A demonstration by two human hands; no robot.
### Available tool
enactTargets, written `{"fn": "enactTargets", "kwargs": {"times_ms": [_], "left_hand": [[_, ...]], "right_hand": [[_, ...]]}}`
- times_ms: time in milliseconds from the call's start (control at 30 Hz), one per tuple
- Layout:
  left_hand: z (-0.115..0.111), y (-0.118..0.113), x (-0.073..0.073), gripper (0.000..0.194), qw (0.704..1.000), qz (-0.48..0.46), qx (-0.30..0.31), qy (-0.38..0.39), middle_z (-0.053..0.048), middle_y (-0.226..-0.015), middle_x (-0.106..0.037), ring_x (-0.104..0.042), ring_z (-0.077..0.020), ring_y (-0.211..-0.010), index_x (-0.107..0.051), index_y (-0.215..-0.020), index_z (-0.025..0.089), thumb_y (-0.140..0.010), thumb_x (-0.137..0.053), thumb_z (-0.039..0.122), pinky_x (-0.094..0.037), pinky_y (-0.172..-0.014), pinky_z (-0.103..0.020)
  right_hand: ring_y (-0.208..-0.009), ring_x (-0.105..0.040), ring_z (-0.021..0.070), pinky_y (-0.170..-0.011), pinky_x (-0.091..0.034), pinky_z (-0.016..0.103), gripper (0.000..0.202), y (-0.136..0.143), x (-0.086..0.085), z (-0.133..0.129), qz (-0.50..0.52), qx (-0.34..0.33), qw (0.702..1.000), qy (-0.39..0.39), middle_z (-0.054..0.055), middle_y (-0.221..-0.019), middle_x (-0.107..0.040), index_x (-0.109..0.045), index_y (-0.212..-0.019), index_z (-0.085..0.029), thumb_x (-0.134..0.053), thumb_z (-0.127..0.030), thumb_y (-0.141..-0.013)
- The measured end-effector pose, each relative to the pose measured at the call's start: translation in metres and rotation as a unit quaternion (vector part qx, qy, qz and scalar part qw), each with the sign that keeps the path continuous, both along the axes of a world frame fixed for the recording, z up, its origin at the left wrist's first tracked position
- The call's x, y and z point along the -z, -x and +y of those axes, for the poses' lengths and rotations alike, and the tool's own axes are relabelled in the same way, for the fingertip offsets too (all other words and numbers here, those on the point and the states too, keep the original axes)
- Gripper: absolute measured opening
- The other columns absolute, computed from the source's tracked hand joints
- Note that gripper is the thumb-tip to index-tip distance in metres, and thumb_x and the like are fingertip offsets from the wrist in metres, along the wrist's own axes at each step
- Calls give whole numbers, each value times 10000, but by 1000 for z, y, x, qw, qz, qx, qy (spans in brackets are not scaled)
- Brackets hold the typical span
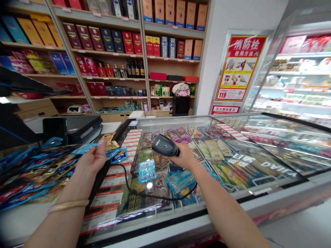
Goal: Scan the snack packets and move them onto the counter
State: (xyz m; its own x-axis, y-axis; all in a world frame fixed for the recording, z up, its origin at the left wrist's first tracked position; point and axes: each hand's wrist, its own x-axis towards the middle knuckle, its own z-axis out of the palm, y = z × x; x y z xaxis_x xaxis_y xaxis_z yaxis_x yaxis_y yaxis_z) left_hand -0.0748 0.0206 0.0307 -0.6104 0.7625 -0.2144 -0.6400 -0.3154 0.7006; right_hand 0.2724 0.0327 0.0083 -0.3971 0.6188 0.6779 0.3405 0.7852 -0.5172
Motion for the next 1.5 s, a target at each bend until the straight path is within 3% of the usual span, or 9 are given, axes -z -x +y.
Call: {"fn": "enactTargets", "kwargs": {"times_ms": [133,233,300,467,533,633,767,1033,1500], "left_hand": [[-2,-8,1,298,999,33,28,23,-106,-874,-715,-696,-163,-943,-662,-874,137,-908,-368,101,-592,-705,-255],[-6,-28,3,101,973,214,66,55,-86,-880,-725,-695,-200,-926,-666,-848,152,-785,-609,205,-571,-806,-318],[-11,-45,6,269,891,430,123,81,-83,-922,-733,-677,-253,-970,-688,-868,168,-679,-717,358,-529,-895,-383],[-27,-80,16,627,525,795,240,187,-152,-1142,-673,-569,-387,-1136,-698,-988,192,-487,-770,563,-418,-982,-493],[-31,-88,18,692,446,829,253,224,-171,-1220,-618,-529,-404,-1169,-673,-1034,206,-463,-773,583,-407,-966,-502],[-34,-93,18,664,409,843,255,239,-168,-1206,-600,-519,-400,-1161,-639,-999,210,-453,-781,560,-408,-936,-480],[-34,-97,20,690,473,813,265,212,-114,-989,-659,-616,-342,-970,-535,-1008,194,-419,-819,414,-459,-804,-411],[-23,-100,33,558,774,536,330,65,26,-687,-681,-661,-218,-625,-454,-910,233,-457,-776,291,-506,-588,-323],[-12,-88,38,465,859,480,169,61,-42,-757,-718,-645,-181,-673,-649,-802,168,-467,-813,445,-517,-650,-296]], "right_hand": [[-710,-662,193,-670,-501,277,269,0,2,1,-1,14,1000,3,39,-801,-730,-712,-918,-176,-723,-380,-742],[-673,-640,178,-634,-480,259,287,1,5,4,1,26,1000,0,37,-761,-719,-701,-885,-164,-729,-402,-727],[-676,-637,175,-633,-474,255,281,1,6,5,-3,31,1000,-4,38,-764,-720,-696,-876,-164,-726,-401,-726],[-682,-646,181,-639,-463,254,184,0,9,9,-23,43,999,-15,43,-766,-724,-691,-831,-178,-700,-329,-726],[-691,-651,186,-642,-462,256,165,-1,10,10,-28,50,998,-17,45,-779,-726,-690,-838,-184,-686,-299,-721],[-695,-650,185,-655,-466,259,152,-2,12,11,-35,48,998,-16,46,-792,-726,-688,-842,-186,-667,-277,-722],[-680,-643,177,-652,-461,256,154,-2,11,12,-32,44,998,-16,40,-771,-717,-689,-841,-178,-664,-285,-733],[-709,-645,185,-649,-465,261,271,-1,8,8,-6,54,998,-8,47,-808,-720,-690,-903,-169,-713,-357,-709],[-714,-648,182,-671,-470,252,208,1,6,5,-72,16,997,-26,50,-816,-725,-682,-900,-181,-679,-265,-709]]}}
